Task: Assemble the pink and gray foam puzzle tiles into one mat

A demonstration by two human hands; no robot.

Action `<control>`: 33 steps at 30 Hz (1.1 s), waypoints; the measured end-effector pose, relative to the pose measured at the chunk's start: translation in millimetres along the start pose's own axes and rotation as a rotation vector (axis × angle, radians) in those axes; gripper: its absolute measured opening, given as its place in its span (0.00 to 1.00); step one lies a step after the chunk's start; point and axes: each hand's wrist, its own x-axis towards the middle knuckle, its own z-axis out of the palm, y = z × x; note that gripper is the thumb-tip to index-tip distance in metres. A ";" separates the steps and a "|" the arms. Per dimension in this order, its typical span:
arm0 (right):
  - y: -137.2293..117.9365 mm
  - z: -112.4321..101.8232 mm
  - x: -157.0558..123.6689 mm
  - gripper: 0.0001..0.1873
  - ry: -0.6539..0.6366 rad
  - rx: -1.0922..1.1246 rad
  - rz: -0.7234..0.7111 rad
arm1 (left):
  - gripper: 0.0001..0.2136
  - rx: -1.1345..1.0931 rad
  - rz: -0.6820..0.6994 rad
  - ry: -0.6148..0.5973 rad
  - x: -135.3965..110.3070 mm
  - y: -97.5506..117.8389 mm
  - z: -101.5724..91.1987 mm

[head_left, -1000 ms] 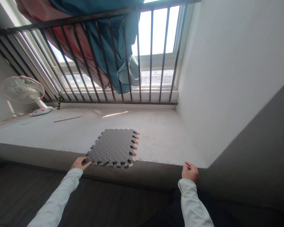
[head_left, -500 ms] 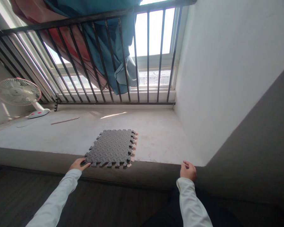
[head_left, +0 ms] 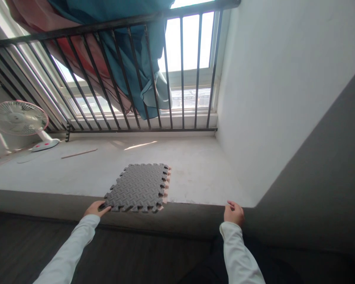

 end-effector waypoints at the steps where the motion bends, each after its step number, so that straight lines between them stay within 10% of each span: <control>1: -0.6 -0.4 -0.6 0.15 -0.003 -0.005 -0.006 | 0.18 0.000 0.001 0.003 -0.1 0.1 -0.1; 33: -5.6 -7.4 -3.1 0.15 -0.002 0.017 -0.054 | 0.18 -0.045 -0.001 0.031 -4.2 1.7 5.1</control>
